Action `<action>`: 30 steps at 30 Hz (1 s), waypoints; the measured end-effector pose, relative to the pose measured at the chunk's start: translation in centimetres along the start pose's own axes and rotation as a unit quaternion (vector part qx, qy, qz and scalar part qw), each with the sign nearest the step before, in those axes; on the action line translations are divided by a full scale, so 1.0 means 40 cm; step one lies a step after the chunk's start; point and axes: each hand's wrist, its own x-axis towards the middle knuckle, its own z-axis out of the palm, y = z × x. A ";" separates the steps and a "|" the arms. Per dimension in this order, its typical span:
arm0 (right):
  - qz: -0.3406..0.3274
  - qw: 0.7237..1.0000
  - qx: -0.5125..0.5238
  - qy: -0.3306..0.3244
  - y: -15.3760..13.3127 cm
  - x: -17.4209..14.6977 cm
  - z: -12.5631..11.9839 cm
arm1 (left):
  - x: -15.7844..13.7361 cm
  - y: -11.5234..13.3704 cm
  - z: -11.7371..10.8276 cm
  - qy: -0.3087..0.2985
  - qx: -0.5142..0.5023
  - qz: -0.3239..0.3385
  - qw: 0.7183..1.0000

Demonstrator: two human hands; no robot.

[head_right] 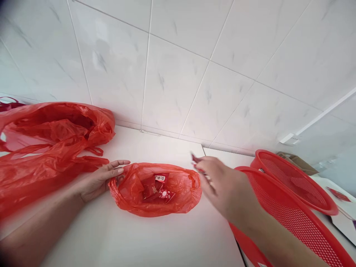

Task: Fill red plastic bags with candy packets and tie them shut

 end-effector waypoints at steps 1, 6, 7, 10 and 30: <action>-0.041 0.999 0.015 -0.020 -0.030 0.011 0.018 | 0.000 0.000 0.000 -0.005 0.001 0.001 1.000; -0.097 0.989 0.002 -0.108 -0.079 0.068 0.094 | 0.002 0.000 -0.003 -0.020 -0.003 0.005 1.000; -0.081 0.990 -0.004 -0.118 -0.075 0.071 0.099 | 0.002 -0.001 -0.004 -0.022 -0.007 0.007 1.000; -0.020 0.987 -0.022 -0.155 -0.055 0.053 0.100 | 0.002 -0.001 -0.004 -0.029 -0.015 0.007 0.999; 0.158 0.940 -0.044 -0.301 0.031 -0.097 0.244 | -0.035 -0.023 -0.003 -0.035 0.029 0.059 0.997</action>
